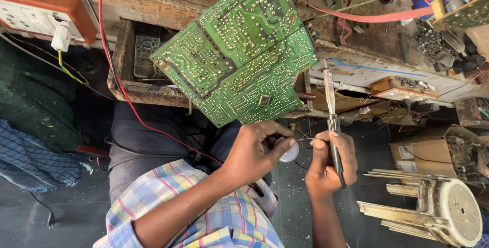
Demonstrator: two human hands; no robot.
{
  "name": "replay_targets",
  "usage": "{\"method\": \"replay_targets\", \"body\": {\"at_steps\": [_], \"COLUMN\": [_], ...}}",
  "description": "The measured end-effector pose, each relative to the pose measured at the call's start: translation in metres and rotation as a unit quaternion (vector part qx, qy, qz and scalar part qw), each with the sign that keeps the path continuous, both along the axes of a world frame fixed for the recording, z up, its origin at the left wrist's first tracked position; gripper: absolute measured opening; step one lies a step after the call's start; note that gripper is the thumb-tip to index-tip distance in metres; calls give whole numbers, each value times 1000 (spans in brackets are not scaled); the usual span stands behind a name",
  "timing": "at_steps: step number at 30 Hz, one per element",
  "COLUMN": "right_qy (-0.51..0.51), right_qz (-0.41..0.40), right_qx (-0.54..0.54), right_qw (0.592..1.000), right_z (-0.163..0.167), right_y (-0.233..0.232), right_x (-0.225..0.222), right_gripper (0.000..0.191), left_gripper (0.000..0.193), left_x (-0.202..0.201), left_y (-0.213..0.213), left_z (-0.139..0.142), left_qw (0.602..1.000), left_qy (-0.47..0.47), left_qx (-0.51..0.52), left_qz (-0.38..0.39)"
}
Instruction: The person holds a green circuit board against the workbench and uses a soldering iron to solder components on it, repositioning the board and reaching for solder. They then brush over the board's surface and finally touch multimeter probes to points on the board to test it.
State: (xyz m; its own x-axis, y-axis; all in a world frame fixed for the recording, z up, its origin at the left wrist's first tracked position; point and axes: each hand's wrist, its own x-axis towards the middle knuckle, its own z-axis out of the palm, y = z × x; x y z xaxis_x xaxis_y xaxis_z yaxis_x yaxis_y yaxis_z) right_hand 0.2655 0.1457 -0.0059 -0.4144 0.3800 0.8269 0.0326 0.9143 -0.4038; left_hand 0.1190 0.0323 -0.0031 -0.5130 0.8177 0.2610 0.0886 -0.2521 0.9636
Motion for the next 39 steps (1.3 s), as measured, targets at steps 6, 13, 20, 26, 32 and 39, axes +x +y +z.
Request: {"method": "replay_targets", "body": {"at_steps": [6, 13, 20, 26, 32, 39], "right_qy": [-4, -9, -13, 10, 11, 1], "right_qz": [-1, -3, -3, 11, 14, 6], "right_qx": [10, 12, 30, 13, 3, 24], "right_qw": [1000, 1000, 999, 1000, 1000, 1000], "right_z": [-1, -2, -1, -2, -4, -3], "right_y": [3, 1, -2, -3, -2, -3], "right_x": [-2, -3, -6, -6, -6, -6], "right_gripper": [28, 28, 28, 29, 29, 28], "left_gripper": [15, 8, 14, 19, 15, 16], "left_x": [-7, -8, 0, 7, 3, 5], "left_y": [1, 2, 0, 2, -2, -2], "left_z": [-2, -7, -8, -10, -12, -8], "left_qw": [999, 997, 968, 976, 998, 993], "left_qy": [41, 3, -199, -175, 1, -98], "left_qx": [3, 60, -7, 55, 45, 9], "left_qz": [-32, -39, -153, -120, -34, -71]}}
